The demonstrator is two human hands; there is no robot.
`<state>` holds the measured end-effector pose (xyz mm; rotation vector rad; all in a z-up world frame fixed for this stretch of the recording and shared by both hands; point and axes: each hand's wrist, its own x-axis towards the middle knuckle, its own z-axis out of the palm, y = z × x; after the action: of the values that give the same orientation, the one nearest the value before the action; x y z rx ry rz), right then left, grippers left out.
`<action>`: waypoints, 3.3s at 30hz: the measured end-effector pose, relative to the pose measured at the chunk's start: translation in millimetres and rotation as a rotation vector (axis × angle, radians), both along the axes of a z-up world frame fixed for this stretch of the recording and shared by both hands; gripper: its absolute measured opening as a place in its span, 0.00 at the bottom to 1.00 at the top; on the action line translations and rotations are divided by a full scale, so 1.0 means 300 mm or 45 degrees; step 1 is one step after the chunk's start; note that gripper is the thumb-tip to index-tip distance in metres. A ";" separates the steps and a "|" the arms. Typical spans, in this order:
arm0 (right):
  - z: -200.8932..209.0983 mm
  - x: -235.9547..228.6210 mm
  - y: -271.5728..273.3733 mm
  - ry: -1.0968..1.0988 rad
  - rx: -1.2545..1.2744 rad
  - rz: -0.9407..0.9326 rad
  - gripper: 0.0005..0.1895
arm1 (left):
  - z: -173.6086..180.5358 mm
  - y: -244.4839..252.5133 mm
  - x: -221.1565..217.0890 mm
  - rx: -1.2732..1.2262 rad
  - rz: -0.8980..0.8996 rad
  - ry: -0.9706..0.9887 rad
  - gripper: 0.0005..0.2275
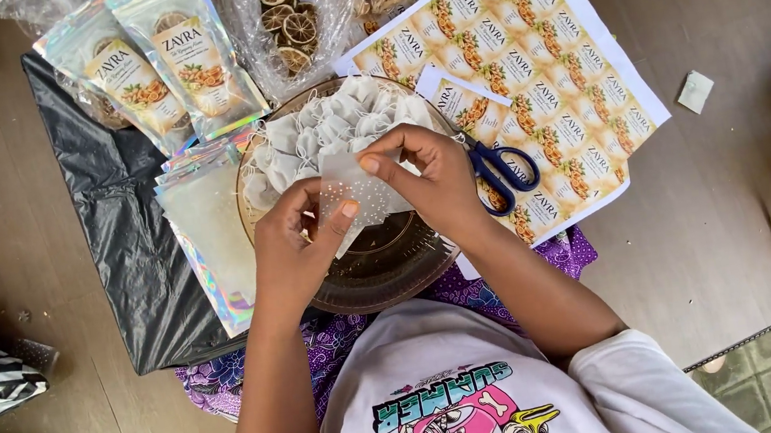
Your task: The person assembles tea packages by placing small white tea bags into clear pouches along with dried citrus slices.
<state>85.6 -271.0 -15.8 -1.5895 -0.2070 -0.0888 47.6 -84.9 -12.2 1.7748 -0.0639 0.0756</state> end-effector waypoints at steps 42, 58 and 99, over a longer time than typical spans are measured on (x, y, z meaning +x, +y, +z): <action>-0.011 0.003 -0.027 -0.420 -0.130 0.217 0.08 | 0.052 -0.064 -0.040 0.416 -0.016 -0.719 0.27; 0.070 -0.027 -0.013 -0.508 -0.210 0.072 0.11 | -0.055 -0.010 -0.028 -0.078 0.271 -0.166 0.05; -0.017 -0.026 -0.015 -0.288 0.392 0.242 0.26 | -0.030 -0.016 -0.050 -0.188 0.329 -0.142 0.04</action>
<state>77.8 -275.4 -21.0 -1.2458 -0.4963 -0.1457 32.5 -89.8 -21.2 1.6225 0.0889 0.3576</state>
